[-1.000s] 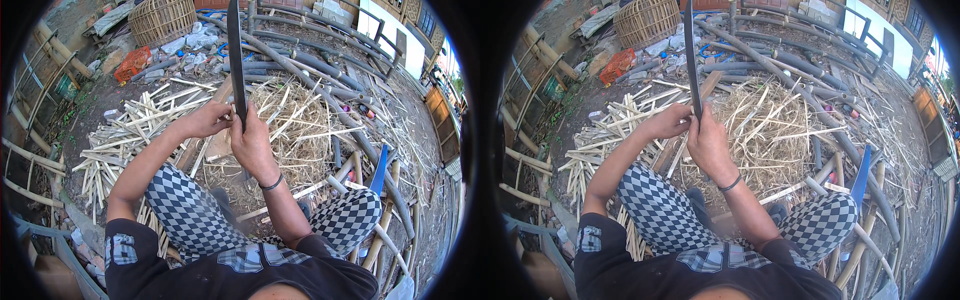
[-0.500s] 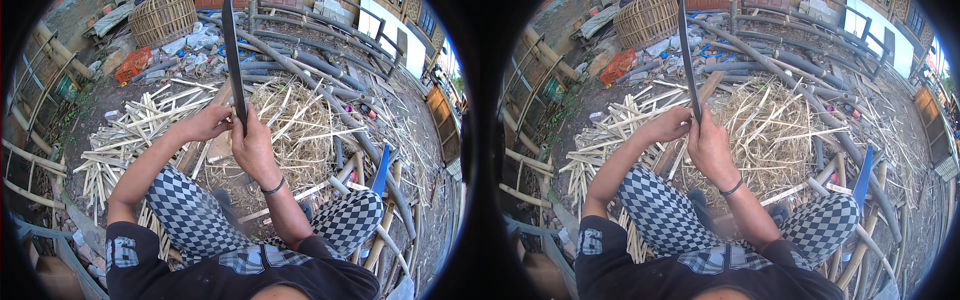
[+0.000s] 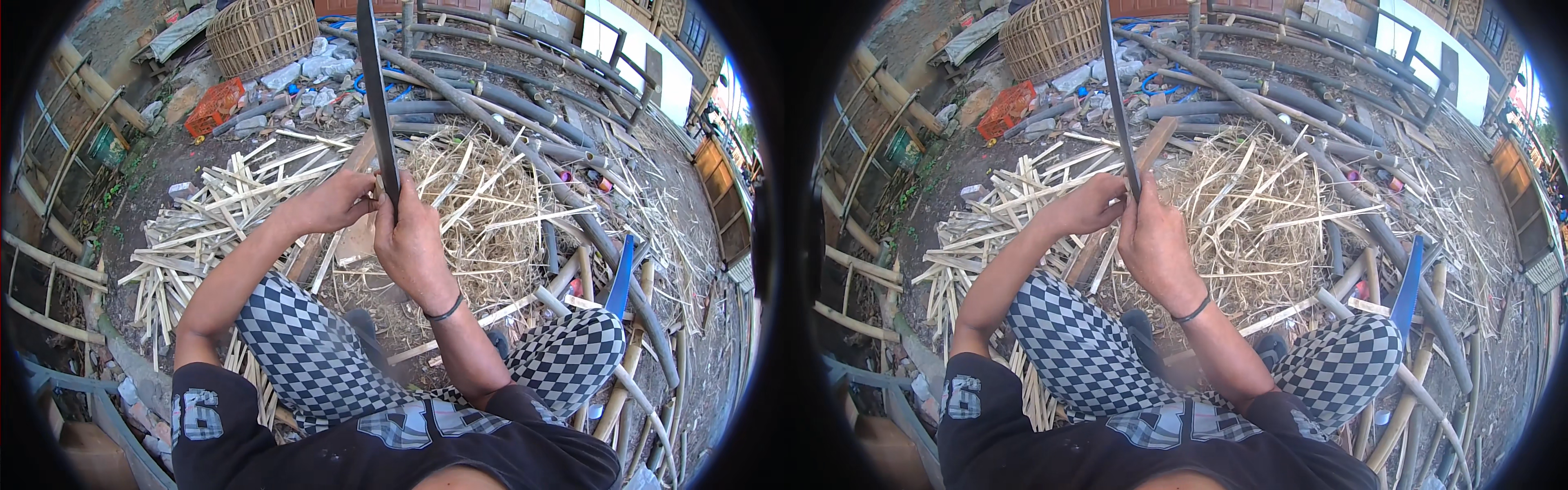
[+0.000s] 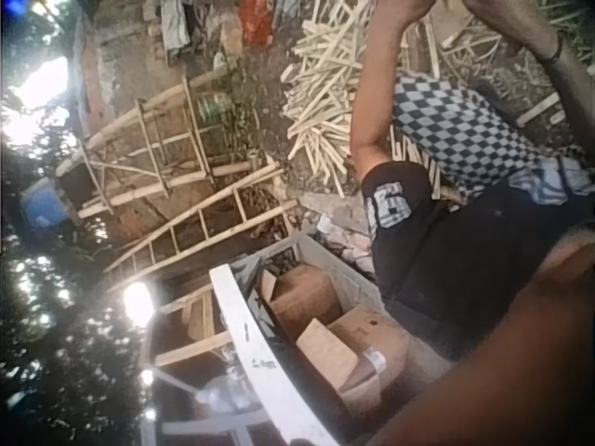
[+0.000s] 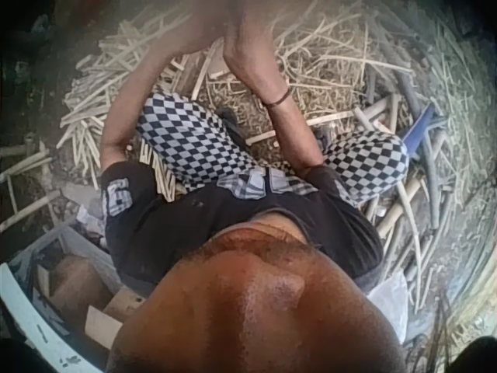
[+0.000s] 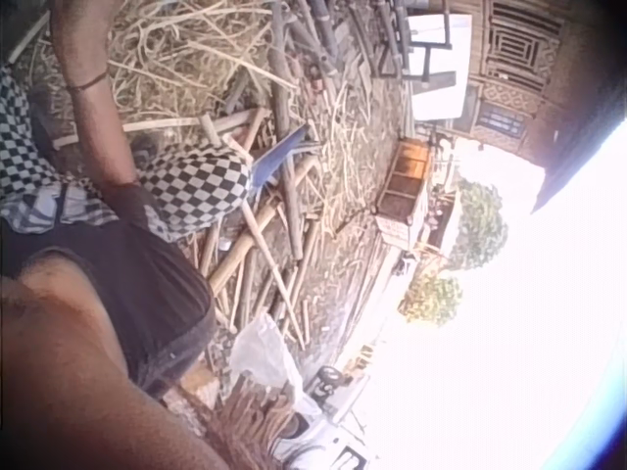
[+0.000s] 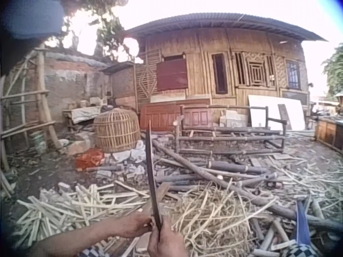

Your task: The person shaves thin strips of wood using a machete while sitting on the ground amidst bamboo debris.

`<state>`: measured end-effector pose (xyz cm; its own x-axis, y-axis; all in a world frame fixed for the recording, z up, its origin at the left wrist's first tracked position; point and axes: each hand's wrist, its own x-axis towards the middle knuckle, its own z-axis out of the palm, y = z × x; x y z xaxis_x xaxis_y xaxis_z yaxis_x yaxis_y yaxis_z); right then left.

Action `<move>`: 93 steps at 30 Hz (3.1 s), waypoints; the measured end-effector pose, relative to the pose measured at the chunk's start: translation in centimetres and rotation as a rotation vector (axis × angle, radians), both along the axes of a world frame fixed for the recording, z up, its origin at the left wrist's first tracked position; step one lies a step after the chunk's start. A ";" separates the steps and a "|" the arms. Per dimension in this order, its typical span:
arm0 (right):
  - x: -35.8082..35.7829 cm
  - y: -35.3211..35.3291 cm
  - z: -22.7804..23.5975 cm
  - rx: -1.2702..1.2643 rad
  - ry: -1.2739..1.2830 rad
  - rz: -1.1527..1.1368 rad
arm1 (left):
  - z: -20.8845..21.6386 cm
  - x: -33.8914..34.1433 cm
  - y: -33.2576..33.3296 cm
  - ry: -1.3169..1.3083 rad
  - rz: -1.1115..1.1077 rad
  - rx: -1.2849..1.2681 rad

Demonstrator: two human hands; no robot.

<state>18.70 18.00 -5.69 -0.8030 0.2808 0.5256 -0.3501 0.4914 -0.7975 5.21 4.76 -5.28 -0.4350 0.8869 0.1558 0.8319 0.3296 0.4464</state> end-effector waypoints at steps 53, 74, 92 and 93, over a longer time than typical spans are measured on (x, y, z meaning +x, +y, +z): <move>-0.5 0.3 -0.4 0.037 -0.066 -0.058 | 0.8 0.0 1.0 -0.015 0.012 0.006; -1.3 0.5 -1.0 0.039 -0.100 -0.014 | 1.8 -0.4 0.7 -0.069 0.043 -0.008; -2.5 2.5 -0.5 0.092 -0.096 0.031 | 4.2 0.6 0.8 0.387 0.077 0.605; -2.5 2.3 -0.3 0.158 -0.168 -0.001 | 4.3 0.2 0.8 0.404 0.089 0.614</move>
